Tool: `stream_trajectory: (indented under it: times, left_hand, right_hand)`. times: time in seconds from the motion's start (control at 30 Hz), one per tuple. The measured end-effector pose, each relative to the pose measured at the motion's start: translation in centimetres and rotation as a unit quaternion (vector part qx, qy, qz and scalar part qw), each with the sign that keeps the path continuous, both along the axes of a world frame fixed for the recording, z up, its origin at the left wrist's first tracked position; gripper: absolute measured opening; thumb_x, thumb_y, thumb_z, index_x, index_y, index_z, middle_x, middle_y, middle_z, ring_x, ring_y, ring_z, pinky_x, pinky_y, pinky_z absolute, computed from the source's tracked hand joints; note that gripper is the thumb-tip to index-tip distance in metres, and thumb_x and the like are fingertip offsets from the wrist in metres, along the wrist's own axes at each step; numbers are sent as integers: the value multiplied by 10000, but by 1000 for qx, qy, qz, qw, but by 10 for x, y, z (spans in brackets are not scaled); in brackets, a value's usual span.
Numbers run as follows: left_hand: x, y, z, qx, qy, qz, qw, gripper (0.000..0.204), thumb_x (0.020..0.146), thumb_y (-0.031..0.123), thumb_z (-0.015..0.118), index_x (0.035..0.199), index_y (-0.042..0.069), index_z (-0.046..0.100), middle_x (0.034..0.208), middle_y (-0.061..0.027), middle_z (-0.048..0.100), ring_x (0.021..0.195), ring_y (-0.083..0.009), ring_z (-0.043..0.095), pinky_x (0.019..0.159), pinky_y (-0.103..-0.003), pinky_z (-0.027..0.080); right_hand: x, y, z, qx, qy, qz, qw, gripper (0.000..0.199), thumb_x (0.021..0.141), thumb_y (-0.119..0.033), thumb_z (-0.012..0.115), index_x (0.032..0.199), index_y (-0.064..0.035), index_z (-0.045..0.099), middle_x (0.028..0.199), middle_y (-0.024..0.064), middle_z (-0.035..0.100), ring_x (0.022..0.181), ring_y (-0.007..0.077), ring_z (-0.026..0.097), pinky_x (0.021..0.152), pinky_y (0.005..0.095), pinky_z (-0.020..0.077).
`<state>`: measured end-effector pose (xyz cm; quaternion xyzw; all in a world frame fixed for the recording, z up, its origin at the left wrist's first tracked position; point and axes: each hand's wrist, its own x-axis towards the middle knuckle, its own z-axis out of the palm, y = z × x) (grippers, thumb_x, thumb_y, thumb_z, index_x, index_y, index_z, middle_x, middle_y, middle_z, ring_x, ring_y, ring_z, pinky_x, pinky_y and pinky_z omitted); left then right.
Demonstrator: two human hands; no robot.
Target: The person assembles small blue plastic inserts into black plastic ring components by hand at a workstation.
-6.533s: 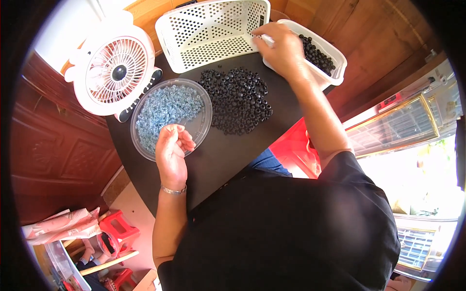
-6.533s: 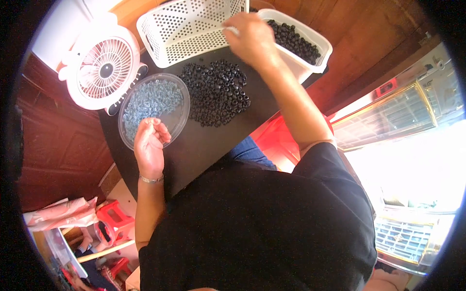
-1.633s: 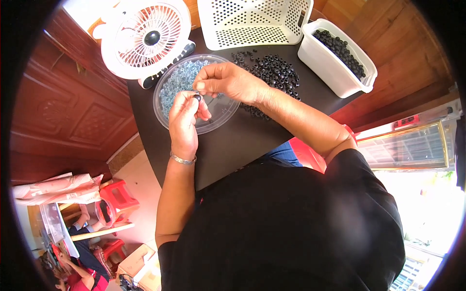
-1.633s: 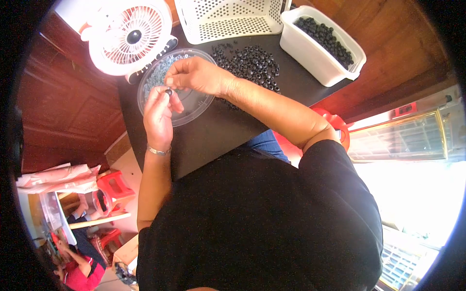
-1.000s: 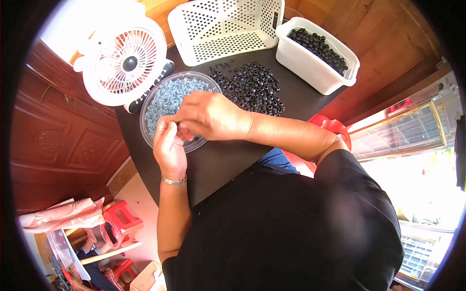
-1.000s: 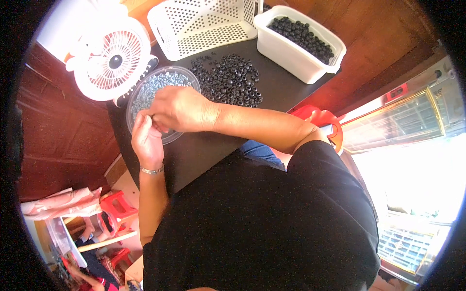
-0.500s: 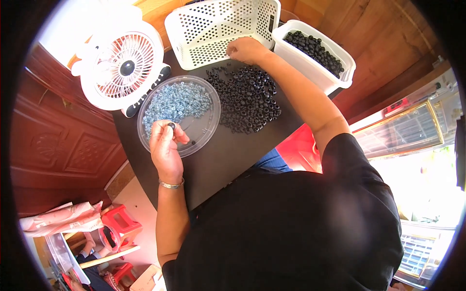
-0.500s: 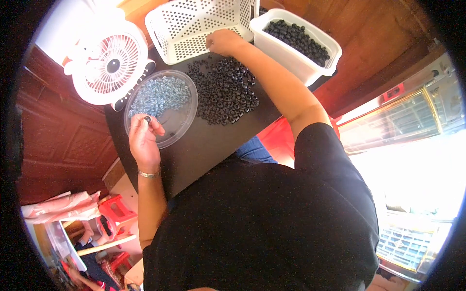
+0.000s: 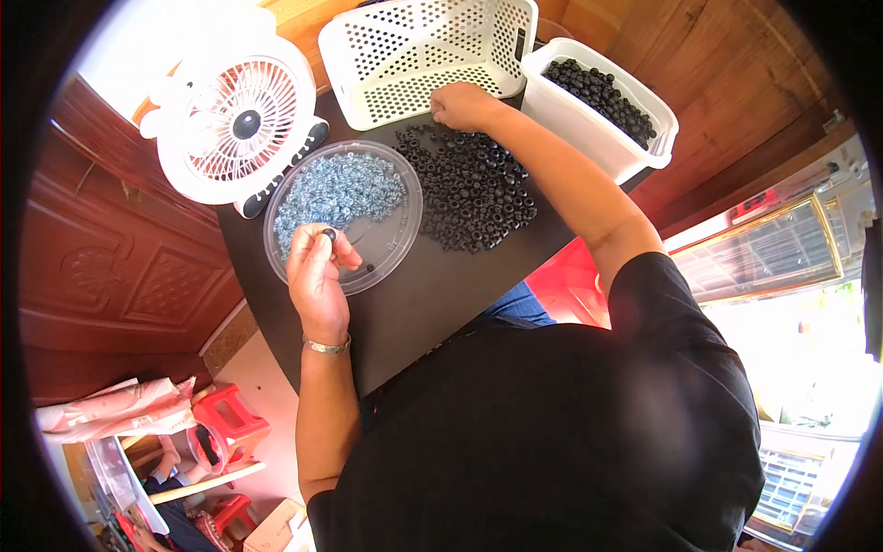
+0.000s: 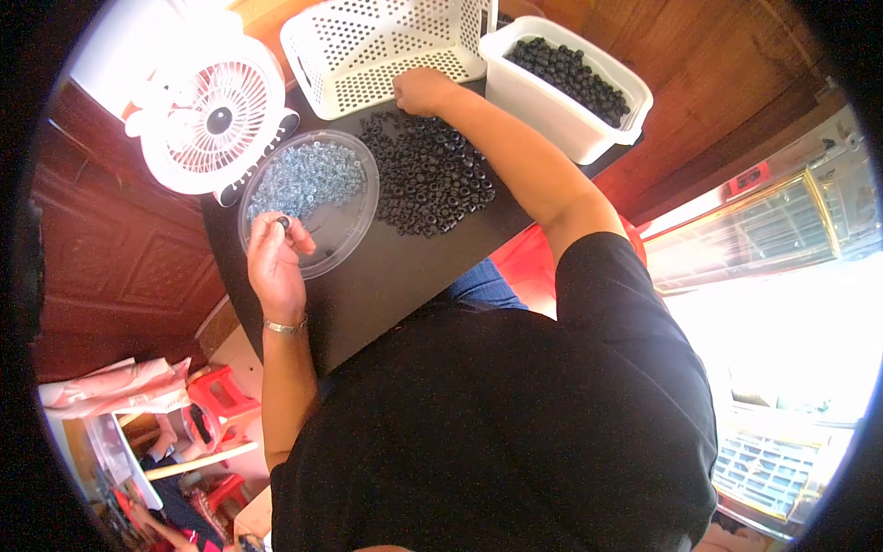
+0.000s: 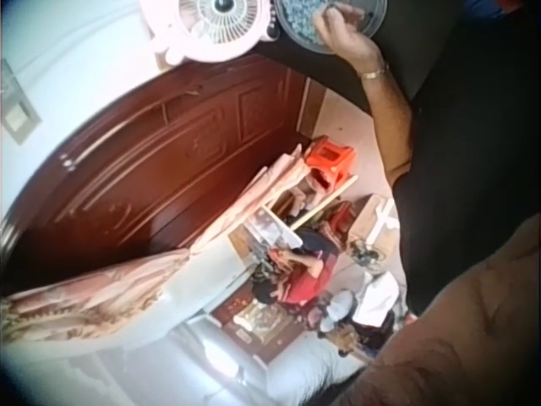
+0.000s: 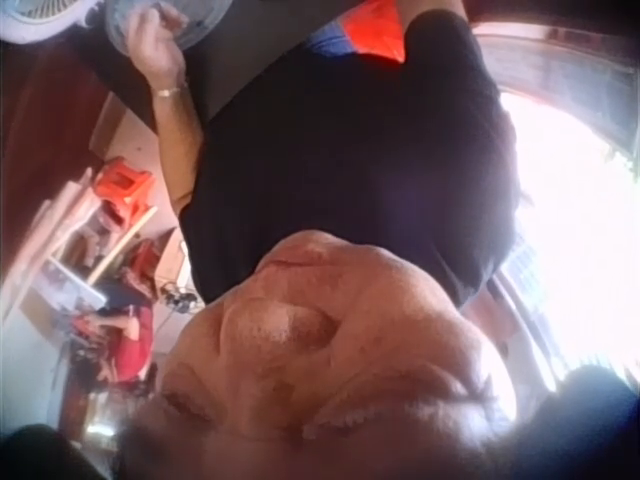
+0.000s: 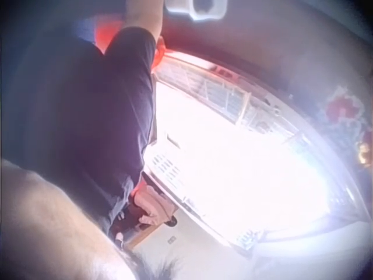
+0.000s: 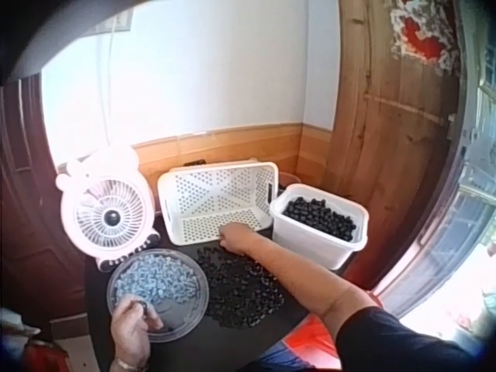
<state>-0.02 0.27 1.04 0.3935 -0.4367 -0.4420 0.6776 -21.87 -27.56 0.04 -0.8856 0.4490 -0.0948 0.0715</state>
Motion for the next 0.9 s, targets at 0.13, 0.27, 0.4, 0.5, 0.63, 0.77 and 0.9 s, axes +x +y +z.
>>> stream_trajectory:
  times: [0.13, 0.27, 0.4, 0.5, 0.63, 0.77, 0.9]
  left_hand:
    - [-2, 3, 3, 6, 12, -5, 1000, 140, 941, 142, 432, 921, 27, 510, 780, -68, 549, 660, -152, 527, 641, -275, 434]
    - [-1, 4, 2, 5, 37, -26, 999, 140, 936, 147, 441, 924, 25, 509, 787, -73, 552, 666, -161, 536, 641, -282, 440]
    - [0, 3, 1, -2, 48, -42, 998, 155, 939, 166, 442, 934, 26, 510, 796, -83, 529, 684, -181, 527, 637, -286, 425]
    - [-1, 4, 4, -11, 58, -43, 997, 166, 939, 181, 445, 932, 27, 507, 798, -83, 526, 689, -183, 525, 640, -286, 423]
    - [0, 4, 5, -55, 65, -63, 994, 183, 936, 191, 439, 929, 20, 504, 813, -95, 524, 717, -187, 516, 652, -295, 419]
    - [1, 5, 6, -76, 78, -61, 992, 180, 933, 186, 435, 925, 18, 500, 824, -107, 521, 741, -192, 509, 659, -300, 419]
    - [2, 3, 4, -72, 90, -66, 991, 159, 928, 169, 446, 927, 18, 497, 822, -100, 548, 702, -180, 533, 650, -292, 440]
  right_hand:
    - [6, 35, 27, 54, -139, 63, 987, 208, 760, -221, 666, 884, -54, 656, 825, 100, 677, 818, 255, 646, 763, 366, 507]
    - [28, 92, 55, 190, -280, 134, 931, 164, 776, -121, 710, 888, -26, 637, 807, 18, 655, 766, 76, 601, 719, 234, 493]
    - [46, 126, 55, 307, -383, 206, 846, 155, 802, -25, 704, 936, -8, 627, 884, 8, 645, 834, 60, 600, 793, 214, 491]
    - [55, 143, 54, 348, -414, 236, 808, 156, 806, 22, 690, 945, 3, 622, 892, 10, 633, 845, 58, 595, 785, 213, 492]
    - [60, 162, 59, 367, -433, 272, 777, 160, 807, 28, 683, 953, -7, 626, 876, -4, 622, 847, 63, 592, 799, 225, 495]
    - [65, 171, 58, 321, -401, 288, 809, 203, 822, 24, 662, 1015, -34, 644, 912, -4, 620, 857, 78, 594, 835, 252, 491]
    - [69, 173, 57, 275, -395, 300, 824, 216, 857, 7, 624, 1067, -37, 649, 925, 6, 632, 867, 78, 586, 840, 261, 490]
